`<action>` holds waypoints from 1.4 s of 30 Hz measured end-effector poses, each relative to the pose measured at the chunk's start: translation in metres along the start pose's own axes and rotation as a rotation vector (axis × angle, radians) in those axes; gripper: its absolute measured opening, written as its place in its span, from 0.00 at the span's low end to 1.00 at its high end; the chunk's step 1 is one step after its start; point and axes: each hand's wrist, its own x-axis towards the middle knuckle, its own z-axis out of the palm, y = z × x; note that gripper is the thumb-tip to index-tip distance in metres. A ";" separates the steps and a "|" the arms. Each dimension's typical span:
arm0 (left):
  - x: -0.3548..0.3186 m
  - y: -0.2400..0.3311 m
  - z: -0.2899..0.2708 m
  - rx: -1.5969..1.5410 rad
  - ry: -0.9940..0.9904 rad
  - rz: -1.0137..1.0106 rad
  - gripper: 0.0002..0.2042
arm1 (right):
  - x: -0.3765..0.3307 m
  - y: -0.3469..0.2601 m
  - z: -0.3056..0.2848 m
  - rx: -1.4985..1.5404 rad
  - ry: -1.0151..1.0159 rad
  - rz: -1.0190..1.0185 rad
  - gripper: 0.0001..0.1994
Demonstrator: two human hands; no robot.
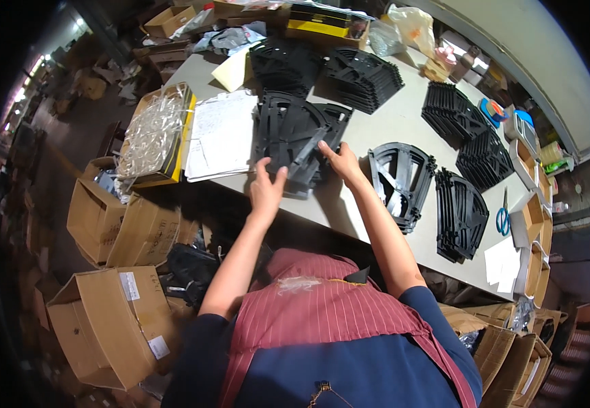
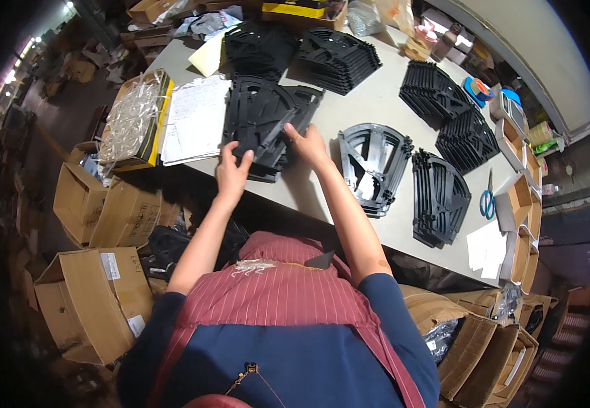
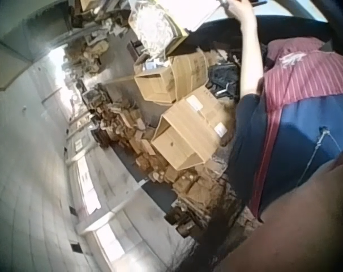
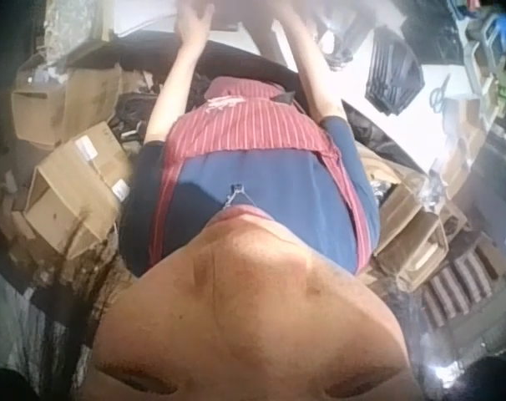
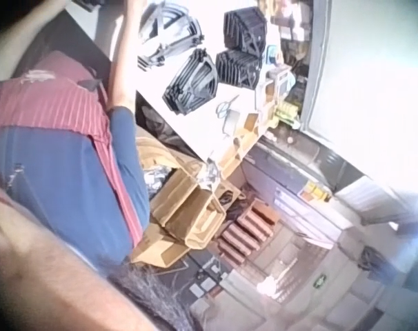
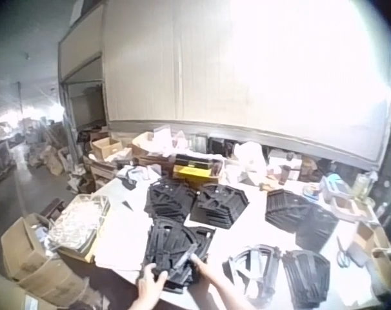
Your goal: The person uses scissors to cut tape on a cardboard box and then uses a tape dispenser to seal it. They then move to a table and begin assembling black plastic components by hand, snapping smaller pieces into larger frames and stacking the finished assemblies.
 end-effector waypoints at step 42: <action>-0.051 0.080 -0.039 -1.532 -0.366 -0.419 0.33 | -0.205 -0.114 -0.043 -0.466 0.231 -0.936 0.28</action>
